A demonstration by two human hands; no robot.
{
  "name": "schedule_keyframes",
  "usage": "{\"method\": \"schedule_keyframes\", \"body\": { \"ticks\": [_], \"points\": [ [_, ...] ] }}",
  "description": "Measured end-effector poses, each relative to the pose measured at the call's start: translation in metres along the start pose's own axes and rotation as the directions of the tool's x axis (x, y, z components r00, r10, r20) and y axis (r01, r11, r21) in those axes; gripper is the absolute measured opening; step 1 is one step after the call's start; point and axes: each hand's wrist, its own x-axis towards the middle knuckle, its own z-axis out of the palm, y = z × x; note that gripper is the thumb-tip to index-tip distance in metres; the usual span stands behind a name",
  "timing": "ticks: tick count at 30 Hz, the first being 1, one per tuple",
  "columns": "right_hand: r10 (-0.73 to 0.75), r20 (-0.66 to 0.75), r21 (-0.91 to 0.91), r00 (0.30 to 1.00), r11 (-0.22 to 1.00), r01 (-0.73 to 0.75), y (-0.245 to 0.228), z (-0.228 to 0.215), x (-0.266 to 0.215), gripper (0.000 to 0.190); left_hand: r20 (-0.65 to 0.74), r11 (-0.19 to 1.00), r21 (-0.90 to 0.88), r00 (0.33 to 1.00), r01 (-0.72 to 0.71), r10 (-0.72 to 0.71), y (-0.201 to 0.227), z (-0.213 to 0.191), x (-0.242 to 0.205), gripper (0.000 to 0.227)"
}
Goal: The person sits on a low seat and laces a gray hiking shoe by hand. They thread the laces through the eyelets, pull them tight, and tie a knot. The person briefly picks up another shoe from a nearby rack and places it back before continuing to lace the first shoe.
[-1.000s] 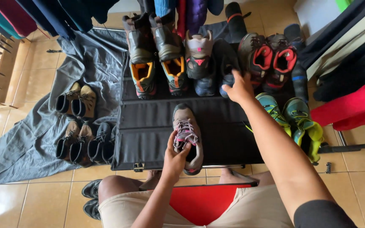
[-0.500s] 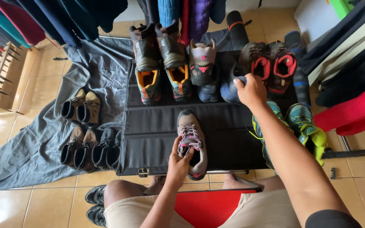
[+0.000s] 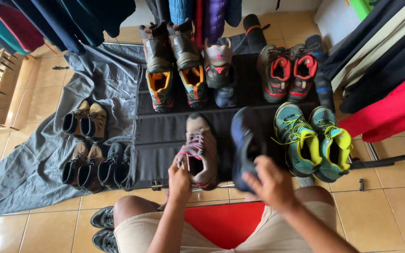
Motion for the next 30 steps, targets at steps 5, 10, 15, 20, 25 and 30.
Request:
{"method": "schedule_keyframes", "body": {
  "ticks": [5, 10, 15, 20, 25, 30],
  "points": [
    [-0.124, 0.141, 0.026, 0.982, 0.992, 0.122, -0.017, 0.011, -0.035, 0.042, -0.001, 0.993, 0.024, 0.993, -0.117, 0.117, 0.049, 0.017, -0.036, 0.055],
    [0.04, 0.269, -0.119, 0.962, 0.993, -0.008, -0.035, -0.011, -0.008, 0.081, 0.036, 0.955, 0.086, 0.959, -0.283, 0.281, 0.057, 0.033, -0.056, 0.061],
    [0.118, 0.063, 0.422, 0.991, 0.897, -0.134, -0.066, -0.004, 0.016, 0.126, 0.239, 0.927, 0.097, 0.912, -0.363, 0.332, 0.045, 0.071, -0.09, 0.07],
    [0.463, -0.041, 0.656, 0.886, 0.681, -0.325, -0.083, -0.059, 0.083, 0.076, 0.501, 0.961, -0.013, 0.83, -0.275, 0.244, 0.059, 0.092, -0.096, 0.064],
    [0.436, -0.412, 0.566, 0.8, 0.81, -0.15, -0.008, -0.017, 0.071, 0.078, 0.646, 0.871, 0.247, 0.742, -0.424, 0.177, 0.031, 0.081, -0.073, 0.076],
    [0.384, -0.443, 0.62, 0.81, 0.784, -0.032, 0.067, 0.034, 0.111, 0.078, 0.614, 0.648, 0.585, 0.788, -0.488, 0.039, -0.046, 0.046, -0.068, 0.09]
  ]
}}
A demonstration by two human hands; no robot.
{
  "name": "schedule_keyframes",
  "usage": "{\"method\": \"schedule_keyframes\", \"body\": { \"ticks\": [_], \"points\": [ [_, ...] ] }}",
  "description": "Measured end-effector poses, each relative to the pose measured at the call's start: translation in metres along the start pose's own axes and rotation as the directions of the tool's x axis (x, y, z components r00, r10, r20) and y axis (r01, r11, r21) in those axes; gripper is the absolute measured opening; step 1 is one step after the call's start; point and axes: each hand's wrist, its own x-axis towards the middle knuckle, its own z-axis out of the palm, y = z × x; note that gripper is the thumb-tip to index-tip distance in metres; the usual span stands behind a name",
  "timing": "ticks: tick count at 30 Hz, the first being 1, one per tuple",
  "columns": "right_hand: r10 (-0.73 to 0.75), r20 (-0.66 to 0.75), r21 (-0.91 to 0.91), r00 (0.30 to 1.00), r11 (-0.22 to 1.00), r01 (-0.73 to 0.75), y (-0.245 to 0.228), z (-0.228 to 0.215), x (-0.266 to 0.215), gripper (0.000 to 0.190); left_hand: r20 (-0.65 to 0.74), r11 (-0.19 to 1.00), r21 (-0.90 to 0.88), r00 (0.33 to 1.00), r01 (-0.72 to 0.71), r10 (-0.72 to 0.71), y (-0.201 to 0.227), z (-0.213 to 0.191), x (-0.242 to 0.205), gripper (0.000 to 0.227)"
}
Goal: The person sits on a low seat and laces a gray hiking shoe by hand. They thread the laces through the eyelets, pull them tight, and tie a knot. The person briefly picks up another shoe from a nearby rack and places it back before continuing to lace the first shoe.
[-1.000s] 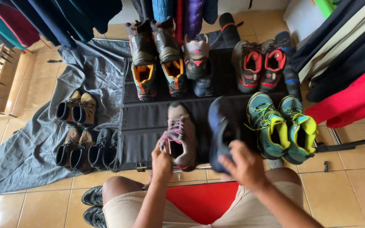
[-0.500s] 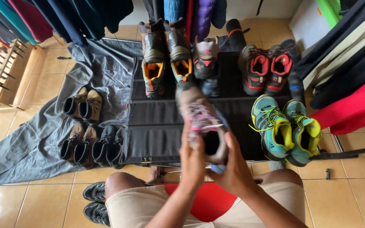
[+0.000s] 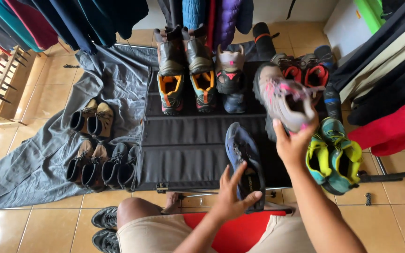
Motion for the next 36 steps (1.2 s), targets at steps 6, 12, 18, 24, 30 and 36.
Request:
{"method": "schedule_keyframes", "body": {
  "ticks": [6, 12, 18, 24, 30, 36],
  "points": [
    [0.094, -0.013, -0.35, 0.995, 0.932, -0.093, 0.104, 0.065, 0.053, 0.084, 0.009, 0.989, -0.073, 0.992, -0.126, 0.127, -0.007, 0.004, -0.001, 0.075],
    [0.242, 0.039, -0.466, 0.969, 0.863, -0.197, 0.187, 0.108, 0.053, 0.104, 0.015, 0.975, 0.014, 0.975, -0.222, 0.222, -0.04, 0.02, -0.005, 0.051],
    [0.362, 0.164, -0.531, 0.917, 0.816, -0.228, 0.222, 0.087, 0.01, 0.12, 0.064, 0.962, 0.061, 0.963, -0.265, 0.261, -0.024, 0.005, 0.002, 0.065],
    [0.497, 0.261, -0.535, 0.828, 0.788, -0.305, 0.132, 0.021, -0.038, 0.076, 0.131, 0.977, 0.119, 0.978, -0.177, 0.162, -0.019, 0.0, 0.002, 0.079],
    [0.8, 0.416, -0.313, 0.432, 0.572, -0.758, 0.011, -0.032, -0.09, 0.049, 0.054, 0.957, 0.137, 0.967, -0.254, 0.249, -0.03, 0.004, 0.001, 0.079],
    [0.786, 0.47, -0.166, 0.402, 0.526, -0.834, -0.036, -0.037, -0.112, 0.063, -0.011, 0.961, 0.094, 0.965, -0.262, 0.264, -0.016, 0.002, -0.001, 0.068]
  ]
}}
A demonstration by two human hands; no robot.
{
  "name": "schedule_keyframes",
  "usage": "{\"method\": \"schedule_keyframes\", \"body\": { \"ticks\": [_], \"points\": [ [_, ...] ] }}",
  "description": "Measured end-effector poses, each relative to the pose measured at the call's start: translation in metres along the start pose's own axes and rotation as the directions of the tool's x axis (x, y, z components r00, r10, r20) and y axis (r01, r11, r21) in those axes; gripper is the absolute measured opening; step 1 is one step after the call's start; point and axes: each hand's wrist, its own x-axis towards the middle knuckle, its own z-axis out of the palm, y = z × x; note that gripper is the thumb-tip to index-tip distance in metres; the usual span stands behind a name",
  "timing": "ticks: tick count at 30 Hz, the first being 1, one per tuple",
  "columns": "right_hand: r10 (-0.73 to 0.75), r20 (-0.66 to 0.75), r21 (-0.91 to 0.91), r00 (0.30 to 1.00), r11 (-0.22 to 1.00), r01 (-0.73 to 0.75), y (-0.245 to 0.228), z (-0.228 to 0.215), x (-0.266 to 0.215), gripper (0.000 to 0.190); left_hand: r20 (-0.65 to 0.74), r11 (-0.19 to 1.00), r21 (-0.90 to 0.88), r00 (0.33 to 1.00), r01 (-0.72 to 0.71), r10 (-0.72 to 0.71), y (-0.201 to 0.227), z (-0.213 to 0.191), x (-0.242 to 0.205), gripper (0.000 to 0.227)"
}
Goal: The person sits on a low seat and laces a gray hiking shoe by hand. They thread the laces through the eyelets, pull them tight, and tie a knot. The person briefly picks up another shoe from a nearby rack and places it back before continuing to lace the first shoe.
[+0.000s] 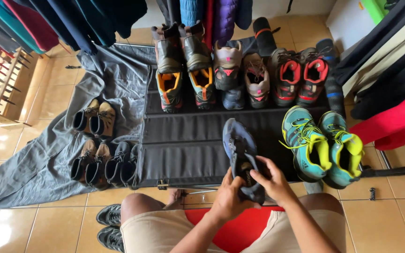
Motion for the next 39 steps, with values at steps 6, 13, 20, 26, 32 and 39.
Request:
{"method": "schedule_keyframes", "body": {
  "ticks": [6, 13, 20, 26, 32, 39],
  "points": [
    [-0.067, 0.052, 0.173, 0.996, 0.983, 0.057, 0.031, 0.007, 0.026, 0.067, -0.096, 0.986, 0.12, 0.99, 0.117, -0.106, -0.002, -0.047, 0.012, 0.067],
    [-0.319, -0.013, -0.127, 0.948, 0.941, 0.315, -0.057, 0.019, 0.086, 0.079, -0.264, 0.899, 0.24, 0.915, 0.367, -0.303, -0.05, -0.163, 0.007, 0.063],
    [-0.63, -0.079, -0.686, 0.773, 0.597, 0.417, -0.182, 0.048, 0.19, 0.079, -0.468, 0.941, 0.079, 0.846, 0.329, -0.256, -0.105, -0.167, -0.028, 0.053],
    [-0.328, -0.106, -0.721, 0.939, 0.675, 0.154, -0.203, 0.074, 0.257, 0.078, -0.51, 0.96, -0.011, 0.824, 0.28, -0.247, -0.109, -0.168, -0.035, 0.067],
    [-0.811, -0.061, -0.772, 0.583, 0.408, 0.487, -0.138, 0.051, 0.264, 0.047, -0.535, 0.955, -0.021, 0.804, 0.296, -0.26, -0.107, -0.161, -0.036, 0.069],
    [-0.951, 0.081, -0.678, 0.297, 0.166, 0.716, -0.133, 0.028, 0.079, 0.036, -0.508, 0.982, 0.116, 0.858, 0.152, -0.073, -0.11, -0.158, -0.041, 0.084]
  ]
}}
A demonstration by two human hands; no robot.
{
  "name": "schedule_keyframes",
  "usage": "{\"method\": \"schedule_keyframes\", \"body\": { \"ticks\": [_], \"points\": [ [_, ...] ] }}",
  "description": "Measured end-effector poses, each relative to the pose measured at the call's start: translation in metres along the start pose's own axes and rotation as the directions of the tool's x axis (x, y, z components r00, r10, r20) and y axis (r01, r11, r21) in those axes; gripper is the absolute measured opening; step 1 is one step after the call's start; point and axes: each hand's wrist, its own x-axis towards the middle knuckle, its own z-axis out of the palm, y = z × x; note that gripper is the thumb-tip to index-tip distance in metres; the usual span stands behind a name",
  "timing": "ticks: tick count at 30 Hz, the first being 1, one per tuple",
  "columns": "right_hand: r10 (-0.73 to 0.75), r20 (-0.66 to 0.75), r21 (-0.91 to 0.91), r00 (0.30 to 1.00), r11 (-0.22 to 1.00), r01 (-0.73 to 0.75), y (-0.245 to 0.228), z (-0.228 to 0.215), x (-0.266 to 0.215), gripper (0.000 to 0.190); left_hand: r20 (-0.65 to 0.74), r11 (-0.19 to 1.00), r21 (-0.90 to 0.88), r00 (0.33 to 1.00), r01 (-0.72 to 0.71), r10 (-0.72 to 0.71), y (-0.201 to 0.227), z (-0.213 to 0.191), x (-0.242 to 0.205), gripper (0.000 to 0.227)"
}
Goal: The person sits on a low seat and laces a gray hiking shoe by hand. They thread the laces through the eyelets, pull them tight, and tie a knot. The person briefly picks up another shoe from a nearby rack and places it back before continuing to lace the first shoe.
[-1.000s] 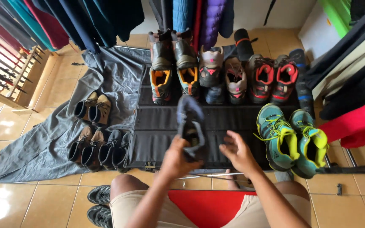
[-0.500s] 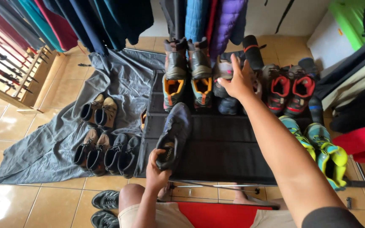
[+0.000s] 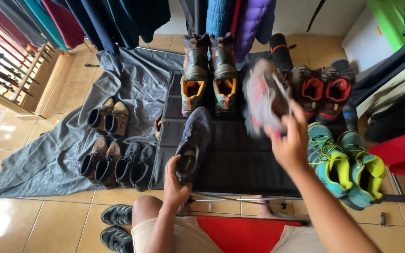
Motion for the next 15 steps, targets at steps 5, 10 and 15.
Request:
{"method": "schedule_keyframes", "body": {
  "ticks": [5, 10, 15],
  "points": [
    [0.003, 0.119, -0.055, 0.993, 0.998, 0.003, -0.059, -0.051, -0.096, 0.037, -0.031, 0.987, 0.164, 0.999, -0.005, 0.01, 0.065, -0.004, -0.016, 0.098],
    [-0.009, 0.331, 0.028, 0.944, 1.0, 0.0, -0.105, -0.071, -0.186, 0.026, 0.124, 0.96, -0.002, 0.952, -0.281, 0.279, 0.154, 0.03, -0.035, 0.041],
    [-0.008, 0.467, 0.096, 0.884, 0.994, -0.042, -0.136, -0.093, -0.185, 0.033, 0.559, 0.998, 0.051, 0.829, -0.044, 0.008, 0.154, 0.065, -0.071, 0.057]
  ]
}}
